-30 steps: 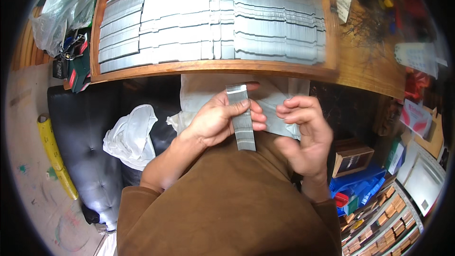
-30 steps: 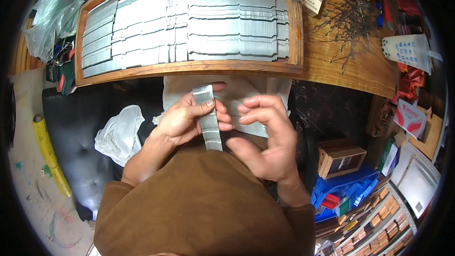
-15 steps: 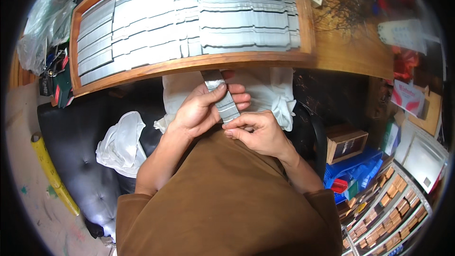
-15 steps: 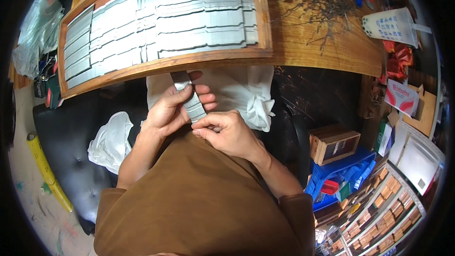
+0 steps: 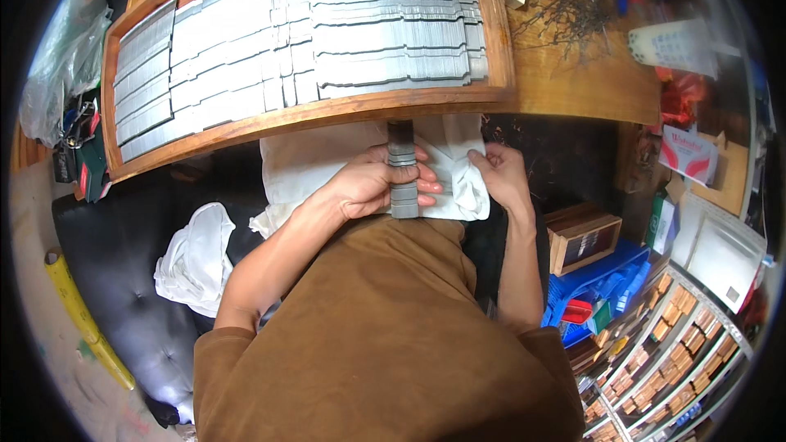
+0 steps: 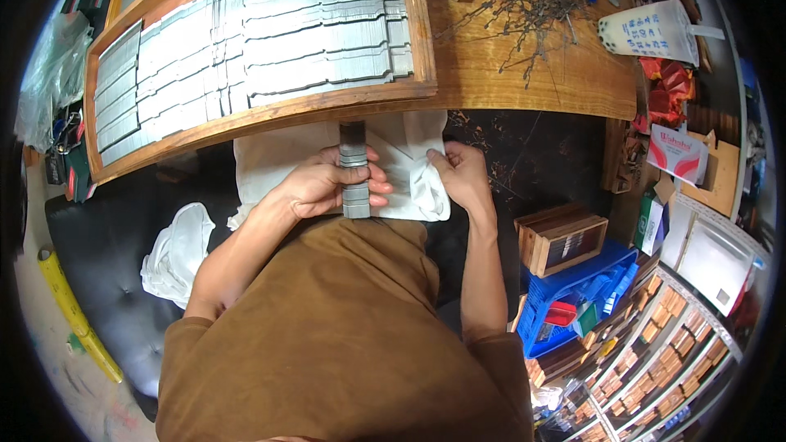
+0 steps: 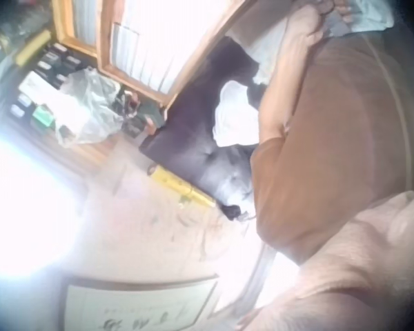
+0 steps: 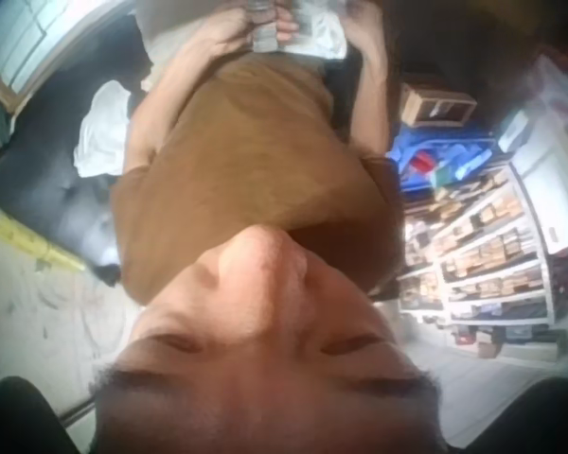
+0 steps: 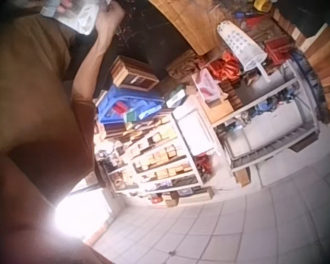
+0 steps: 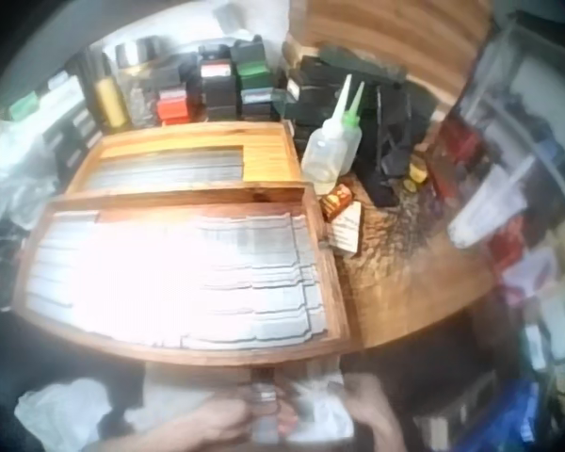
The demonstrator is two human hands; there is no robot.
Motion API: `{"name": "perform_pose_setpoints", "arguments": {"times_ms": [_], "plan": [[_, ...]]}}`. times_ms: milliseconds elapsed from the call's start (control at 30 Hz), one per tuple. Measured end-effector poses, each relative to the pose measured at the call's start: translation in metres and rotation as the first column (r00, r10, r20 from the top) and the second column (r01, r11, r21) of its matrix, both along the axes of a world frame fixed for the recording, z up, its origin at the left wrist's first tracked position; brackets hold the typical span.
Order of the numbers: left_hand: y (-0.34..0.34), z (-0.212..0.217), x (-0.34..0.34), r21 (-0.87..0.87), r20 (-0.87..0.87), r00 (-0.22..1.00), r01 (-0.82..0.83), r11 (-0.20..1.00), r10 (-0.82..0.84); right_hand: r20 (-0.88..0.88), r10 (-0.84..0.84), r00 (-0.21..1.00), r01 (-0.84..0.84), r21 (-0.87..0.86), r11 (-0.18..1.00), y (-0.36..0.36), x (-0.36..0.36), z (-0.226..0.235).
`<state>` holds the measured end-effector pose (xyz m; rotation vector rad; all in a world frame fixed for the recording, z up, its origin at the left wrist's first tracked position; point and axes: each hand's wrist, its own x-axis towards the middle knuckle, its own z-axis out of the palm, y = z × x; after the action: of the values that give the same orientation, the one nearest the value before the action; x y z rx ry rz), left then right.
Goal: The person picks up a small metal strip from a wooden tray and repeatedly folds and unfolds it with both hands. The person occasionally wipes the strip with a white cloth. The strip is held and manipulated over the lap throughout the clip.
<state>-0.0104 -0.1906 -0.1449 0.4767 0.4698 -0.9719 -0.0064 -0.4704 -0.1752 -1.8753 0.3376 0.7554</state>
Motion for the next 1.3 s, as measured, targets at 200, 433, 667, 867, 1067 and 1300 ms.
{"name": "perform_pose_setpoints", "arguments": {"times_ms": [200, 433, 667, 867, 1067, 1300], "plan": [[-0.033, -0.022, -0.004, -0.050, -0.029, 0.987, 0.156, 0.986, -0.158, -0.116, -0.303, 0.946, 0.273, 0.789, 0.551, 0.015, -0.018, 0.008], [-0.055, -0.031, -0.008, 0.284, 0.089, 0.894, 0.401, 0.871, -0.440, 0.185, 0.032, 0.982, -0.076, 0.238, 0.968, 0.047, -0.016, 0.005], [-0.063, -0.032, -0.009, 0.213, 0.078, 0.945, 0.295, 0.931, -0.318, 0.058, 0.104, 0.993, -0.115, 0.232, 0.966, 0.041, 0.003, -0.004], [-0.060, -0.055, -0.014, 0.078, 0.022, 0.949, 0.312, 0.947, -0.314, 0.212, 0.068, 0.975, -0.095, 0.120, 0.988, 0.040, 0.008, -0.032], [-0.046, -0.056, -0.011, -0.077, 0.028, 0.958, 0.288, 0.955, -0.287, -0.068, -0.257, 0.964, 0.265, 0.338, 0.903, 0.032, 0.014, -0.060], [-0.050, -0.044, -0.012, 0.059, -0.067, 0.971, 0.232, 0.971, -0.228, 0.171, -0.313, 0.934, 0.243, 0.336, 0.910, 0.024, -0.008, -0.060]]}}
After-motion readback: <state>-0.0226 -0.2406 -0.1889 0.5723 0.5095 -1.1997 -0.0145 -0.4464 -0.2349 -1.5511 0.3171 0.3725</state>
